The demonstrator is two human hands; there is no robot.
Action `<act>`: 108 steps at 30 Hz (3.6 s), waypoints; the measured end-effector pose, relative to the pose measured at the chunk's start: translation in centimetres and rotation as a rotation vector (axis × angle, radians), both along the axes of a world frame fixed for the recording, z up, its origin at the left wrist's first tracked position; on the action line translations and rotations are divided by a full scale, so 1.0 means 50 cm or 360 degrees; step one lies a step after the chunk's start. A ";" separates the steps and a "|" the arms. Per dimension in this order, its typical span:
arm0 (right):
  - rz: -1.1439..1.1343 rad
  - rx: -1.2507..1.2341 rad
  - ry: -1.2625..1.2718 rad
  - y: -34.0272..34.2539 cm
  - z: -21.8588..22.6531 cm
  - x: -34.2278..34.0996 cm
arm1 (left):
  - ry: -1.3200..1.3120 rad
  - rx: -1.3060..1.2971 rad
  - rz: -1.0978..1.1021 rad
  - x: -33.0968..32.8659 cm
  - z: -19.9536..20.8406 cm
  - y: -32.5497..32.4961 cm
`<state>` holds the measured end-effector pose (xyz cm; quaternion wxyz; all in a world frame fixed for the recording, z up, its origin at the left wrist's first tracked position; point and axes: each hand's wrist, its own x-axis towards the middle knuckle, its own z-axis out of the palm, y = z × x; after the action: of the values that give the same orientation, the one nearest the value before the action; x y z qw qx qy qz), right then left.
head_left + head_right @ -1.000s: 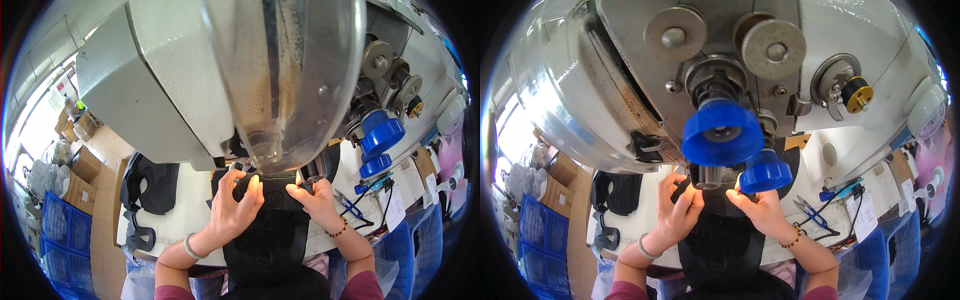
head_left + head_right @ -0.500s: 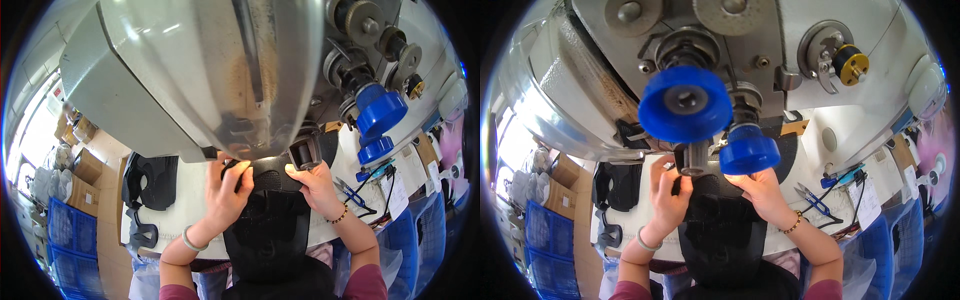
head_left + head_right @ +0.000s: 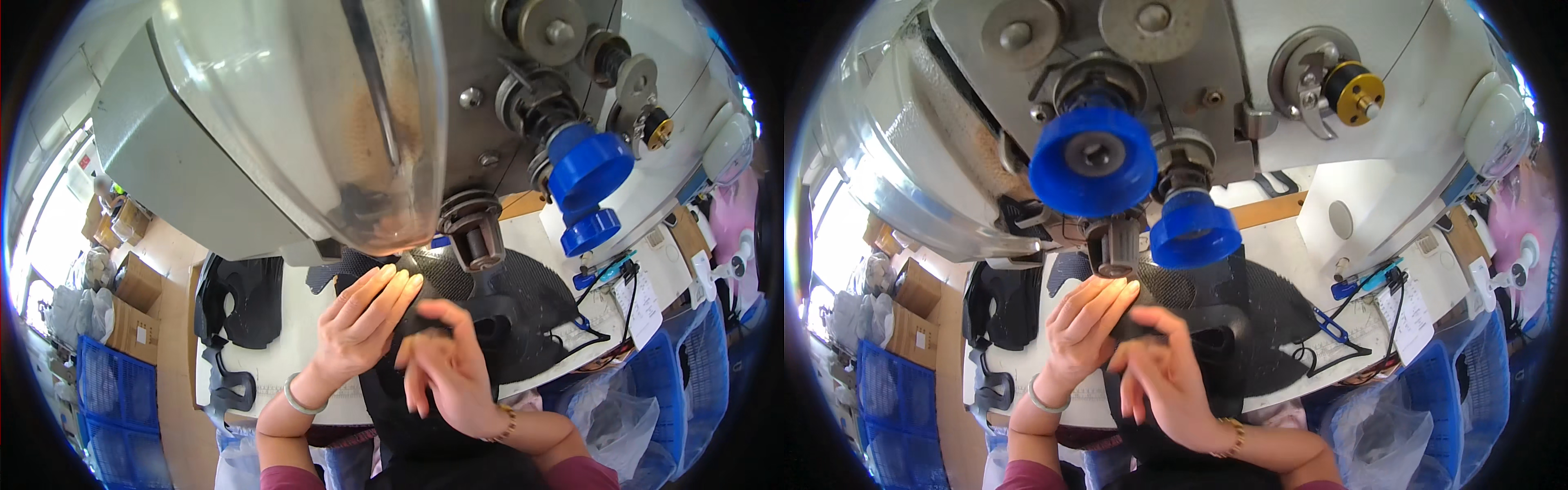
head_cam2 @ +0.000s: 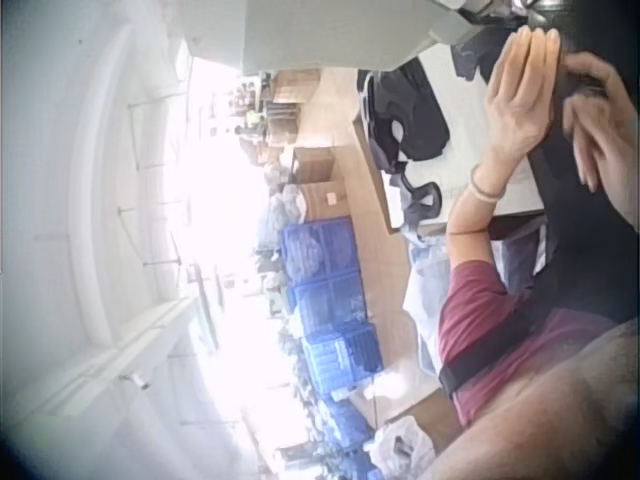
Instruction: The person aligns pieces of black shoe material by hand and feeds them under the needle of a sewing machine, stitching the parts together along the edges while repositioning and rotating the material.
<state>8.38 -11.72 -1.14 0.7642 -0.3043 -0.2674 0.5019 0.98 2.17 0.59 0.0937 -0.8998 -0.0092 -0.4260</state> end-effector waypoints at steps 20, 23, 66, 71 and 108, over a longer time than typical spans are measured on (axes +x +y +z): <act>0.0184 -0.0320 -0.1817 -0.036 0.043 0.288 | 0.0289 -0.0912 0.0003 0.002 -0.083 -0.081; 0.0003 -0.0239 -0.1910 -0.038 0.030 0.287 | 0.0686 -0.1269 -0.0311 0.034 -0.053 -0.119; 0.0426 -0.0582 -0.0801 -0.024 0.010 0.250 | -0.0147 -0.2110 0.0070 -0.050 -0.050 -0.103; 0.0414 -0.0611 -0.0778 -0.020 0.014 0.242 | -0.0336 -0.2388 0.0109 -0.035 -0.030 -0.085; 0.0177 -0.0439 -0.0732 0.014 0.055 0.225 | -0.0384 -0.2472 -0.0016 -0.006 0.010 -0.018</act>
<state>19.63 -11.04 1.59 0.6058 -0.4964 -0.3794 0.4926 0.67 1.25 1.10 -0.5656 -0.6554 -0.3103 -0.3927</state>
